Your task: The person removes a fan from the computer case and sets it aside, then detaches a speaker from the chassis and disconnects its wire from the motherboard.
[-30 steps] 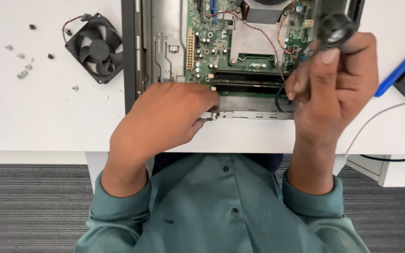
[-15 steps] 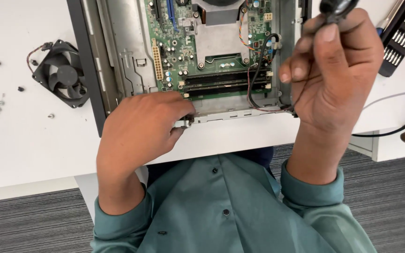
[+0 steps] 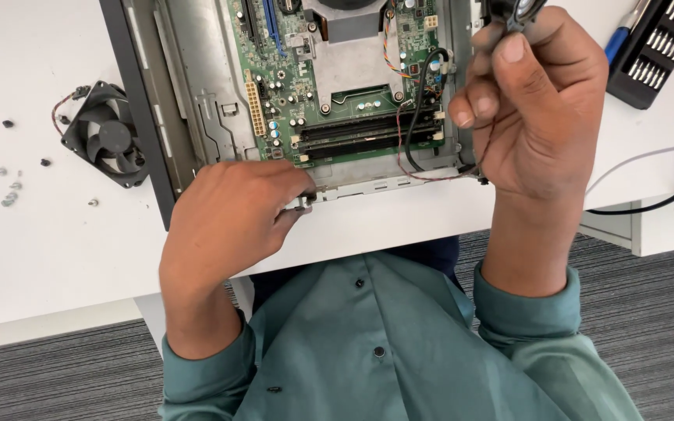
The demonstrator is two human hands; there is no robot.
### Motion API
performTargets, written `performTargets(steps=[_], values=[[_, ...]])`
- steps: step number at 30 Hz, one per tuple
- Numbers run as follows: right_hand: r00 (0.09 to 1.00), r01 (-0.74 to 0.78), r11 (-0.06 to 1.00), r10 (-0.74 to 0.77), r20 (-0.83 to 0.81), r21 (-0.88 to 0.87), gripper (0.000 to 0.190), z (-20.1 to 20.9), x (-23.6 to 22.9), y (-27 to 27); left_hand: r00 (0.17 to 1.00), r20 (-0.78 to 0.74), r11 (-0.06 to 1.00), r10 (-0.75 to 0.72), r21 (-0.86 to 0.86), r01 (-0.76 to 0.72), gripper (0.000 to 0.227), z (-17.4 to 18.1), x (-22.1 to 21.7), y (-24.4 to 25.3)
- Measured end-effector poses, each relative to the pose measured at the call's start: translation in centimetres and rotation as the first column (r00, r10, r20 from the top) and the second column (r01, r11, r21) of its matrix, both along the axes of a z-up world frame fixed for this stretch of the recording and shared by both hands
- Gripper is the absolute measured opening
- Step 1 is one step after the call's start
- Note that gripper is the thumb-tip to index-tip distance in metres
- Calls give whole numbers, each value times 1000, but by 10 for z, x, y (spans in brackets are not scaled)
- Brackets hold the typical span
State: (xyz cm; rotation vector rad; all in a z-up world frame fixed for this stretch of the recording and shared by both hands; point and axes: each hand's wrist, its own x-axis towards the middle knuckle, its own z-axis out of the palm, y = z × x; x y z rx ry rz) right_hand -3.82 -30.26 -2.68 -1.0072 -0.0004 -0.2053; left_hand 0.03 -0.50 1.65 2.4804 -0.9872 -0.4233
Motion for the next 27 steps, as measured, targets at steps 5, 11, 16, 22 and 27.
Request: performTargets(steps=[5, 11, 16, 22, 27], values=[[998, -54, 997, 53, -15, -47, 15, 10, 2, 2, 996, 37, 997, -77, 28, 76, 7, 6, 1, -1], [991, -118, 983, 125, 41, -144, 11, 18, -4, -12, 985, 71, 987, -156, -15, 157, 17, 9, 6, 3], [986, -120, 965, 144, 88, -233, 13, 22, -5, -21, 984, 71, 987, -162, 31, 160, 20, 10, 3, 2], [987, -137, 975, 150, 62, -177, 10, 25, -4, -27, 990, 62, 991, -130, 24, 129, 16, 12, -3, -3], [991, -124, 980, 130, 31, -156, 10, 35, -1, -21, 991, 91, 995, -102, 15, 101, 7, 6, -4, -3]])
